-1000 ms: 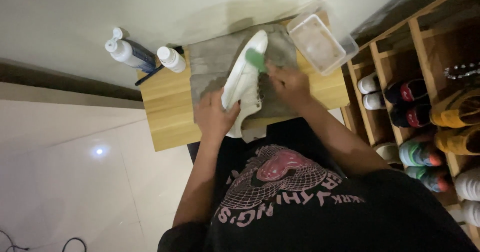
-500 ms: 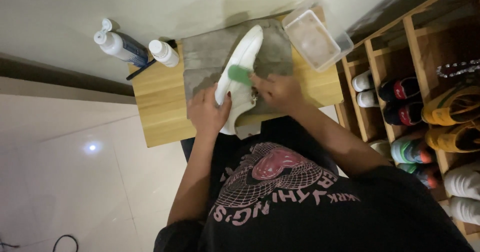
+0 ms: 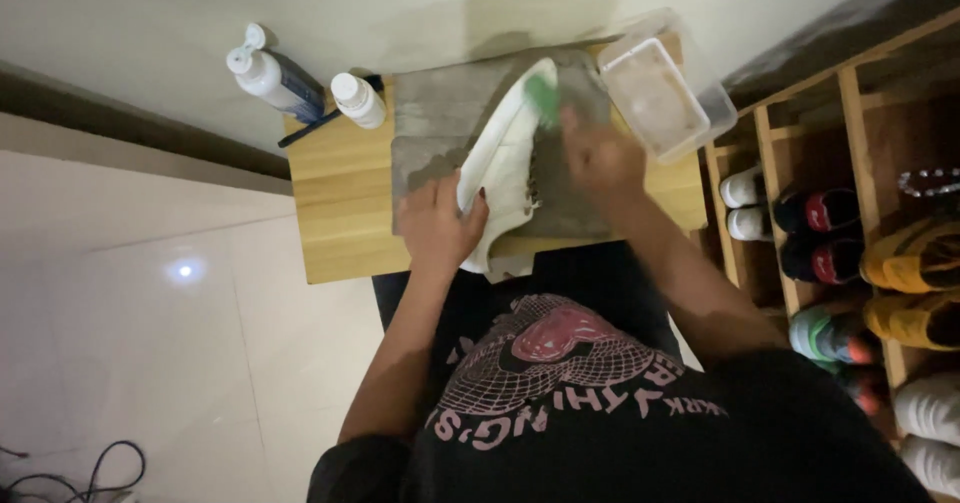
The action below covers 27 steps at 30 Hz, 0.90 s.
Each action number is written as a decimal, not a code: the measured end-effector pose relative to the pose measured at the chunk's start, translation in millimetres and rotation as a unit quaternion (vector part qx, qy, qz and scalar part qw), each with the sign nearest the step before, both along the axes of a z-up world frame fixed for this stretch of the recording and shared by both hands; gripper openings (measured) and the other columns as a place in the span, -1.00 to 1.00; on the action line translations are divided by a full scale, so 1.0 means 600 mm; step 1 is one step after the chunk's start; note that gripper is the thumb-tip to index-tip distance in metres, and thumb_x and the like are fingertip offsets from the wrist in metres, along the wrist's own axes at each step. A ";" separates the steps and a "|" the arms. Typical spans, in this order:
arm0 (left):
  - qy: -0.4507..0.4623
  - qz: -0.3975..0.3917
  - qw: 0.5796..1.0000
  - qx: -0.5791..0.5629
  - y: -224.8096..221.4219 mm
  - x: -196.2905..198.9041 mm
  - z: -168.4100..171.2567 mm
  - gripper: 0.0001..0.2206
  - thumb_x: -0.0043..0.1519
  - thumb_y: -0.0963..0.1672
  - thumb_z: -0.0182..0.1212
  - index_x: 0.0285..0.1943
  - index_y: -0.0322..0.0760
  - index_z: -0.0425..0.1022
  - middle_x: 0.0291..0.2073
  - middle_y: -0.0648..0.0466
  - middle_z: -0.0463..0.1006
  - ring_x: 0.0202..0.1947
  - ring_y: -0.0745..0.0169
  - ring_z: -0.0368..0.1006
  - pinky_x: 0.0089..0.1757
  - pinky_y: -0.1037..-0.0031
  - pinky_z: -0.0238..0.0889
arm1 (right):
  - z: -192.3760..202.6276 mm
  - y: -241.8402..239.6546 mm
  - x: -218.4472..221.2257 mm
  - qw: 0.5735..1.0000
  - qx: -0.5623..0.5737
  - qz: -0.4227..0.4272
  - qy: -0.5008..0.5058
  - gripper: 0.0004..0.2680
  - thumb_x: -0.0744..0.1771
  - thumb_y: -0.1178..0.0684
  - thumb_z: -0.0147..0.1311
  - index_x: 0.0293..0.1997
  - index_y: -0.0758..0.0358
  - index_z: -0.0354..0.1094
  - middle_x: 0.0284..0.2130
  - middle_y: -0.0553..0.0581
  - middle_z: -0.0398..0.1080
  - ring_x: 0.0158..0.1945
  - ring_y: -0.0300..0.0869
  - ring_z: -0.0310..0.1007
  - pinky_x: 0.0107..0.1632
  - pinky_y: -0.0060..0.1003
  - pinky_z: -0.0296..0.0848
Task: Cleaning a white sneaker using a brush and cleaning solution at a workstation.
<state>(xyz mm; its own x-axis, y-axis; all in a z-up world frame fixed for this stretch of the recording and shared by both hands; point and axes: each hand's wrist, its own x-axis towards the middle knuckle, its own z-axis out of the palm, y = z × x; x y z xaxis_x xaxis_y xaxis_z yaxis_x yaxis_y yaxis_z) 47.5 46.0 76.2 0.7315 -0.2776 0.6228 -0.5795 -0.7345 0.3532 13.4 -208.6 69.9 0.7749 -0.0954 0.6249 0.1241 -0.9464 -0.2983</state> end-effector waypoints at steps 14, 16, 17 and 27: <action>-0.055 0.027 0.997 0.052 -0.001 0.003 -0.023 -0.67 0.06 0.06 0.31 -0.20 -0.21 0.61 -0.57 0.02 0.35 -0.56 -0.01 0.40 -0.35 0.26 0.24 | -0.074 -0.035 0.028 0.995 -0.001 0.094 -0.040 -0.83 0.32 0.09 0.24 -0.52 0.11 0.42 -0.64 0.11 0.32 -0.52 0.03 0.42 -0.42 -0.19 0.41; -0.055 0.029 0.997 0.048 0.000 0.005 -0.031 -0.65 0.11 0.08 0.25 -0.20 -0.21 0.62 -0.56 0.03 0.37 -0.54 0.03 0.42 -0.31 0.31 0.25 | -0.084 -0.053 0.054 0.994 -0.046 0.033 -0.090 -0.85 0.36 0.10 0.22 -0.44 0.12 0.46 -0.59 0.12 0.36 -0.52 0.03 0.43 -0.46 -0.14 0.41; -0.055 0.030 0.997 0.048 -0.002 0.003 -0.028 -0.65 0.11 0.08 0.25 -0.20 -0.21 0.62 -0.56 0.03 0.37 -0.54 0.03 0.42 -0.31 0.31 0.25 | -0.064 -0.026 0.035 0.994 -0.047 0.034 -0.090 -0.85 0.36 0.10 0.22 -0.44 0.12 0.46 -0.59 0.12 0.36 -0.52 0.03 0.43 -0.46 -0.14 0.41; -0.066 0.035 0.996 0.039 -0.004 0.002 -0.021 -0.70 0.04 0.03 0.31 -0.21 -0.20 0.62 -0.56 0.06 0.35 -0.54 0.07 0.41 -0.24 0.35 0.28 | 0.012 0.023 0.035 0.993 -0.038 0.067 -0.085 -0.71 0.33 0.12 0.31 -0.63 0.07 0.29 -0.74 0.00 0.19 -0.68 -0.07 0.25 -0.53 -0.30 0.30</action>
